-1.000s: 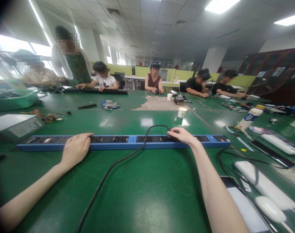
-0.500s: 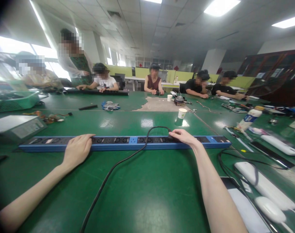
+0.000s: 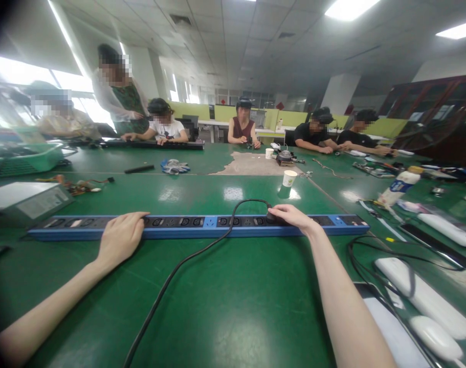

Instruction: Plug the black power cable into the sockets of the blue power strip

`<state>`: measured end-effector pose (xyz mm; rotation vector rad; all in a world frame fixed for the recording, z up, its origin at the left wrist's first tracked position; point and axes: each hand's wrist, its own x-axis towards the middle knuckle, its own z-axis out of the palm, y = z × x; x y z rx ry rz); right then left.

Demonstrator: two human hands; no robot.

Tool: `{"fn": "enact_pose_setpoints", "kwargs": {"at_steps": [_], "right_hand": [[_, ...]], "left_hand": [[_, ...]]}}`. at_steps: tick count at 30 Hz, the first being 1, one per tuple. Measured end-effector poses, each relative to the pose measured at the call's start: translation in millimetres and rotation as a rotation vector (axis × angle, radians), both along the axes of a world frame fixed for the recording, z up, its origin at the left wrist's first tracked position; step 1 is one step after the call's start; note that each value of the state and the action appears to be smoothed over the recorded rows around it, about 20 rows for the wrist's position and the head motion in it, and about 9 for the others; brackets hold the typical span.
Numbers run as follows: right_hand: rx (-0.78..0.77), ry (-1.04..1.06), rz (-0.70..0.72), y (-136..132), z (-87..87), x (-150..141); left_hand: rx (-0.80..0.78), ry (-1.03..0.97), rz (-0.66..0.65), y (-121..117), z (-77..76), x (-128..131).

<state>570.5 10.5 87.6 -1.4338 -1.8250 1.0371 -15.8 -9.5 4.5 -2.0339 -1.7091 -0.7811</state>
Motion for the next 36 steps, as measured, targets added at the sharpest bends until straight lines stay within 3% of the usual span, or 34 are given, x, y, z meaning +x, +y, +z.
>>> {"fn": "enact_pose_setpoints", "kwargs": {"at_steps": [7, 9, 12, 15, 19, 25, 31, 36], "right_hand": [[0.008, 0.03, -0.042, 5.1, -5.9, -8.6], [0.047, 0.173, -0.136, 6.8, 0.3, -10.9], [0.201, 0.313, -0.298, 2.5, 23.5, -4.0], [0.29, -0.004, -0.255, -13.8, 55.1, 20.6], [0.181, -0.443, -0.155, -38.1, 79.6, 67.0], [-0.026, -0.437, -0.237, -47.9, 69.5, 106.4], [-0.033, -0.325, -0.37, -48.4, 63.3, 102.7], [-0.054, -0.469, -0.282, -43.3, 58.7, 100.5]], "left_hand": [[0.003, 0.005, 0.001, -0.2, 0.3, 0.1], [0.001, 0.004, 0.002, -0.5, 0.9, 0.4], [0.001, 0.0, 0.008, -0.9, 1.6, 0.7], [-0.005, 0.009, 0.006, -1.2, 1.5, 0.7], [-0.022, 0.029, 0.016, -0.3, 0.0, -0.5], [-0.04, -0.001, -0.005, 1.3, -1.8, -2.6], [-0.036, 0.006, 0.005, 0.9, -1.5, -1.6], [-0.048, 0.012, 0.006, 1.4, -1.5, -1.5]]}}
